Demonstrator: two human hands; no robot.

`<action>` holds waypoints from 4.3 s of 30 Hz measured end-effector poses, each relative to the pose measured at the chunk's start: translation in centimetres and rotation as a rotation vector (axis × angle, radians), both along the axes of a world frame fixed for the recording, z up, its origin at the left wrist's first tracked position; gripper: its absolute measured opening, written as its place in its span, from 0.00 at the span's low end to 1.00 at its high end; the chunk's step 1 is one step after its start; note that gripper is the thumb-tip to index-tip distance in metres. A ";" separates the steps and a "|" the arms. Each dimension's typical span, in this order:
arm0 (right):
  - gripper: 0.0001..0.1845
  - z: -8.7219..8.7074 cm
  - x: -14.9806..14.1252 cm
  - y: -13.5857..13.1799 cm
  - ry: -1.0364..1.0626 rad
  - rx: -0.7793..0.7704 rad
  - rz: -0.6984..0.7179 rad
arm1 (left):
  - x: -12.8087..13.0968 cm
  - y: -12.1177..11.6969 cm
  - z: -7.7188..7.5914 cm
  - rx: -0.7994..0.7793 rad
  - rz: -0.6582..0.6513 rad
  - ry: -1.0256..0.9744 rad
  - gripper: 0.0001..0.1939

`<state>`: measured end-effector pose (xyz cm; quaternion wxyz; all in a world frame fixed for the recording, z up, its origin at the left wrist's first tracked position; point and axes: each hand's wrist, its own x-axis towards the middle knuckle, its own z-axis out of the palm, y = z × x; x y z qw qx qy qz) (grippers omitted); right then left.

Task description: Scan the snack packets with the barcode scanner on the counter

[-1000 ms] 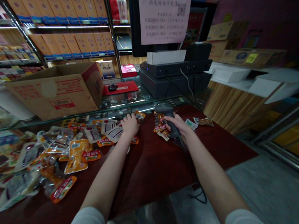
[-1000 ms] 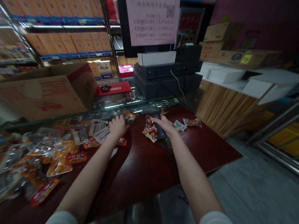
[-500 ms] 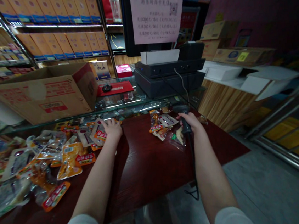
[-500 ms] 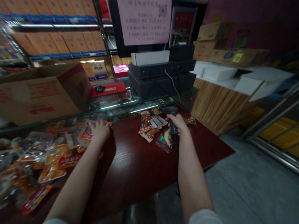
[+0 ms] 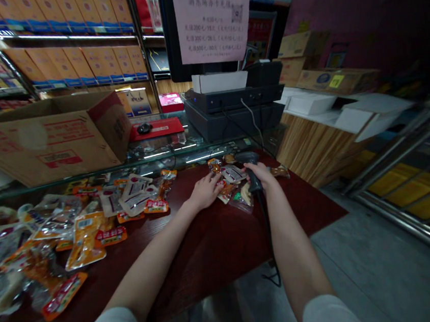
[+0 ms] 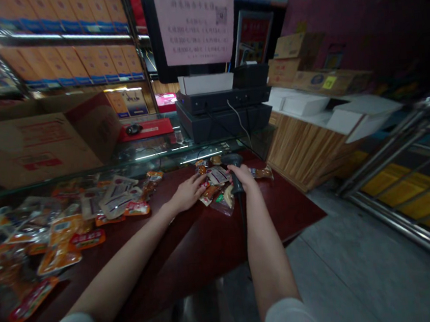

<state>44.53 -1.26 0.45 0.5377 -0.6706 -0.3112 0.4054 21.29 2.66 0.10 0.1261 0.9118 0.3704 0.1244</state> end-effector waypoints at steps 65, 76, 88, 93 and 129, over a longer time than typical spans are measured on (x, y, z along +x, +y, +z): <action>0.20 1.2 -6.5 0.1 0.055 0.287 0.389 | -4.2 3.3 -2.3 0.005 0.350 -0.283 0.33; 0.22 1.5 -6.8 -0.4 0.131 0.308 0.414 | -4.9 2.2 -0.7 0.085 0.334 -0.149 0.31; 0.21 1.9 -8.2 -1.2 0.122 0.264 0.520 | -8.7 -0.3 -0.5 0.133 0.418 -0.066 0.34; 0.21 1.4 -8.2 -1.2 0.106 0.214 0.525 | -11.4 -0.9 -0.6 0.103 0.502 0.043 0.38; 0.17 -0.8 9.3 -2.7 0.012 0.246 0.004 | 4.0 0.4 0.5 -0.121 0.003 0.013 0.50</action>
